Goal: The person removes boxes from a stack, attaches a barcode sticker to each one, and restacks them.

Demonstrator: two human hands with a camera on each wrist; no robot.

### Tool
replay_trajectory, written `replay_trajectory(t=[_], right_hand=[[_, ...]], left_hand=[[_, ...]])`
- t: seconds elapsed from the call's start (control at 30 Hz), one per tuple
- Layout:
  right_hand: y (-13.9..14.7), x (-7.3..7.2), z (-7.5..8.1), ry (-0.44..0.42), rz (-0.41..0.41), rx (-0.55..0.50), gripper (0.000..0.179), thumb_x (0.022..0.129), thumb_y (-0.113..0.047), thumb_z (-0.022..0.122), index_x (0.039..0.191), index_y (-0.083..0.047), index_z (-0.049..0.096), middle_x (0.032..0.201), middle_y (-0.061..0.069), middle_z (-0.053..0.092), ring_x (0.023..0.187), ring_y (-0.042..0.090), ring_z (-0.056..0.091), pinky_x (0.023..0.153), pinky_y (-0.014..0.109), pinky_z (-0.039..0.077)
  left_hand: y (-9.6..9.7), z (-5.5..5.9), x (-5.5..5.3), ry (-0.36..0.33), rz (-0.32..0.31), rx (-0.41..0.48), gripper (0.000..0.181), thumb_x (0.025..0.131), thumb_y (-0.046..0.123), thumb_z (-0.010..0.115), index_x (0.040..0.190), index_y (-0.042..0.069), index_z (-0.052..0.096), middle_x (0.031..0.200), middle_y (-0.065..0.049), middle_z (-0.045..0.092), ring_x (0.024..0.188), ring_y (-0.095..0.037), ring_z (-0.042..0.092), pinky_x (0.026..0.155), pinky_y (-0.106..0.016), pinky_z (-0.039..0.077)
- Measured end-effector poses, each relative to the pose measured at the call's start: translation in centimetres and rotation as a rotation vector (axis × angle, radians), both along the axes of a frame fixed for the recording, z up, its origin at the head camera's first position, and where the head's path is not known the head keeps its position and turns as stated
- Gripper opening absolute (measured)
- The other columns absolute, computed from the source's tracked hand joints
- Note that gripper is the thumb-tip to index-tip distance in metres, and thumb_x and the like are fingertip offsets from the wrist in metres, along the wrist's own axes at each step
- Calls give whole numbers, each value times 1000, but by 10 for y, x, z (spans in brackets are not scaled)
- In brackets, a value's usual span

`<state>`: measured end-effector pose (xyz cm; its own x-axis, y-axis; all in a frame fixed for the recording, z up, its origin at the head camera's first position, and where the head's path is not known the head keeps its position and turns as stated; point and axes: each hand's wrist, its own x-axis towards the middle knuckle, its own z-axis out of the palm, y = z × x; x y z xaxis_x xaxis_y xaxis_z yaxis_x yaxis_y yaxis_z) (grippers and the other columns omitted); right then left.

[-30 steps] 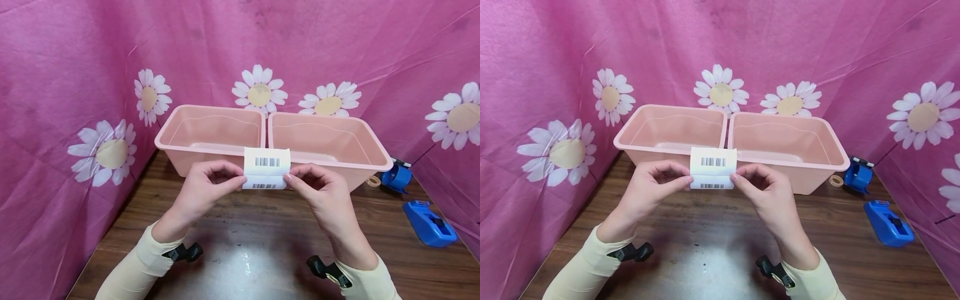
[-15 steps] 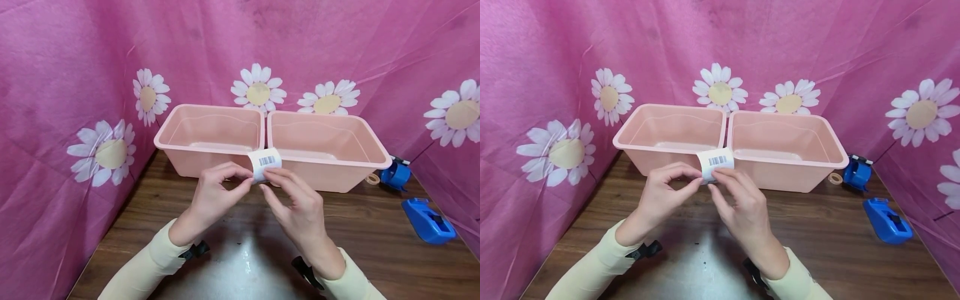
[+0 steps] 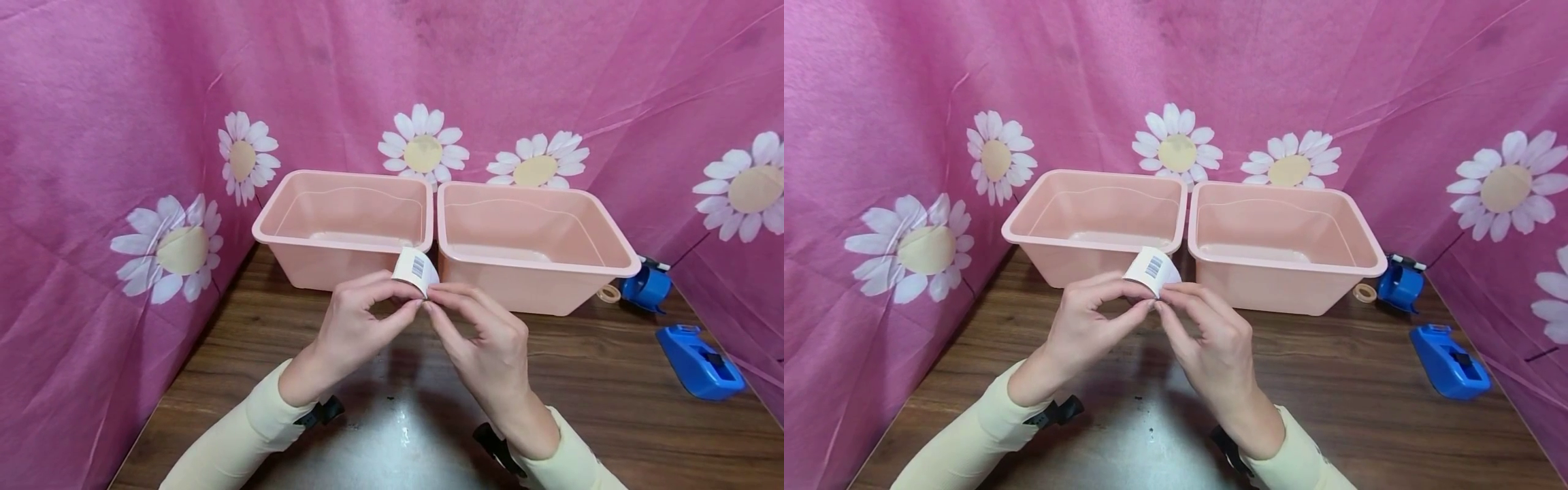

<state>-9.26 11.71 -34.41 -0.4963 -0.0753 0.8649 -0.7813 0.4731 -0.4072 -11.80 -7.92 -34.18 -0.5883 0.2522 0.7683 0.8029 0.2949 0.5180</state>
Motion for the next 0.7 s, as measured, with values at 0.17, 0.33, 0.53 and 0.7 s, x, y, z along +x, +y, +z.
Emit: replay_trajectory(t=[0.17,0.33,0.53,0.7], right_hand=[[0,0,-1,-2,-1,-11,19,91,2,86,107,-8,89,104,5,87,94,19,83,95,9,58],[0,-1,-2,-3,3,-15,18,91,3,83,104,-8,88,102,4,87,91,19,82,93,9,58],[2,-3,-3,5,-10,-17,15,92,2,81,102,-7,87,101,5,86,90,20,82,92,10,58],[6,-5,-1,-8,-14,-31,14,92,3,82,102,-7,87,99,6,87,91,15,81,91,9,58]], left_hand=[[0,0,1,12,3,-22,11,92,-1,86,99,7,86,93,-4,82,82,-13,73,71,-23,58],[0,0,1,8,-1,-44,10,91,-2,85,97,6,85,89,-3,80,82,-12,72,72,-27,61],[0,1,0,3,-16,-42,10,93,-2,82,97,7,84,90,-4,80,83,-11,73,75,-29,64],[-2,0,-3,-25,6,-37,10,92,-2,83,96,8,83,89,-2,80,83,-11,72,76,-30,64]])
